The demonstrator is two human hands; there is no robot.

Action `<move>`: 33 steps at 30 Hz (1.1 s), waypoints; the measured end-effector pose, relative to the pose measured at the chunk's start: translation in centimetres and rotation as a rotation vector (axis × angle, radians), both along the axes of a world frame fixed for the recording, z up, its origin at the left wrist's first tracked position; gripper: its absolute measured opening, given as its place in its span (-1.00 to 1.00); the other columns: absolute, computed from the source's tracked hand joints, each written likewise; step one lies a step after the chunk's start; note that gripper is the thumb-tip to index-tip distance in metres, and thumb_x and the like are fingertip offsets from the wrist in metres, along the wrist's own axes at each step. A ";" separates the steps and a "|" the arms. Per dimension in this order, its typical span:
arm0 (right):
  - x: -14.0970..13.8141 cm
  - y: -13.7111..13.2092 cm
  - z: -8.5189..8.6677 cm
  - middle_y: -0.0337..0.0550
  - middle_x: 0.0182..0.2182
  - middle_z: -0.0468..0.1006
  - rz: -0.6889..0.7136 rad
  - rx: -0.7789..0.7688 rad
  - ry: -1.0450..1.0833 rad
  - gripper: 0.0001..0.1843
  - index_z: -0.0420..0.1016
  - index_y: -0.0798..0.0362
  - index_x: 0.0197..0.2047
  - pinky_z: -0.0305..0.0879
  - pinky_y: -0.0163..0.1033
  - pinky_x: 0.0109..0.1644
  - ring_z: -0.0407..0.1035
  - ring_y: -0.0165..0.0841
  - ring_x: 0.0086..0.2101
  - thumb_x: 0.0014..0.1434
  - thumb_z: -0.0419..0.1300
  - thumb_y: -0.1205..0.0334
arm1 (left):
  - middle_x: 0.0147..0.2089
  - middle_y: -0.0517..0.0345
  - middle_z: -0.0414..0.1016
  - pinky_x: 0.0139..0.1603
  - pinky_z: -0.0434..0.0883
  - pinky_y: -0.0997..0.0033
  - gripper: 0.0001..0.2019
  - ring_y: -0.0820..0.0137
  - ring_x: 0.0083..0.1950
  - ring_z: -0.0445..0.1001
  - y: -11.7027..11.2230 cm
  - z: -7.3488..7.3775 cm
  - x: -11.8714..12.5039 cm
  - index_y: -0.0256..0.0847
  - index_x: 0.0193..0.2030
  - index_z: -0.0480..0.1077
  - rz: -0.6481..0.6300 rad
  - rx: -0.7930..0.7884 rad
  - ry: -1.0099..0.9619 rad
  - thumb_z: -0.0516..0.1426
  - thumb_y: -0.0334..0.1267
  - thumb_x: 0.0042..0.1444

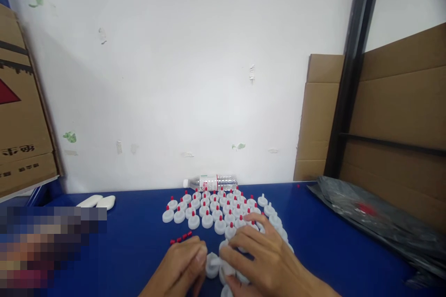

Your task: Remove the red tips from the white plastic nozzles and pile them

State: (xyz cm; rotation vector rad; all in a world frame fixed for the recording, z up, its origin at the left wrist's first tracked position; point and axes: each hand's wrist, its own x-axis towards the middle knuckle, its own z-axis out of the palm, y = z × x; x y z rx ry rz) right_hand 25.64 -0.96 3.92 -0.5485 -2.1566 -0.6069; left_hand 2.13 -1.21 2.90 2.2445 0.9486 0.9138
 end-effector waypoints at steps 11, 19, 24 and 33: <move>3.3 1.1 1.0 -0.29 -0.16 0.61 -0.076 -0.416 0.071 -0.80 0.42 -0.07 -0.07 0.01 0.01 0.26 0.50 -0.36 -0.18 0.30 0.14 0.41 | -0.27 0.16 0.44 -0.19 0.35 0.35 -0.72 0.28 -0.17 0.40 3.8 1.4 -3.6 -0.10 -0.29 0.34 0.290 0.356 0.387 -0.07 -0.18 0.42; 3.6 0.9 1.0 -0.25 -0.02 0.60 -0.057 -0.561 -0.082 -0.82 0.39 -0.08 -0.04 -0.10 0.04 0.38 0.49 -0.34 -0.04 0.35 0.14 0.38 | -0.09 0.09 0.43 0.02 0.43 0.26 -0.82 0.28 -0.04 0.41 3.8 0.7 -3.2 -0.13 -0.22 0.36 0.192 0.288 0.430 -0.04 -0.30 0.38; 3.4 0.8 1.3 -0.18 0.01 0.53 -0.045 -0.479 -0.110 -0.94 0.50 -0.09 -0.11 0.17 -0.07 0.16 0.40 -0.27 -0.02 0.38 0.19 0.22 | -0.09 0.12 0.46 0.08 0.42 0.28 -0.82 0.28 -0.01 0.42 3.9 0.5 -3.5 -0.09 -0.13 0.39 0.182 0.337 0.384 -0.02 -0.32 0.38; 3.3 1.1 0.6 -0.29 -0.25 0.55 -0.098 -0.562 -0.155 -0.91 0.56 -0.11 -0.10 0.10 -0.13 0.07 0.36 -0.35 -0.21 0.38 0.22 0.19 | 0.09 0.11 0.36 0.01 0.41 0.35 -0.20 0.31 0.06 0.36 5.4 -1.0 -4.4 0.00 0.09 0.41 0.285 0.432 0.286 -0.12 -0.70 -0.28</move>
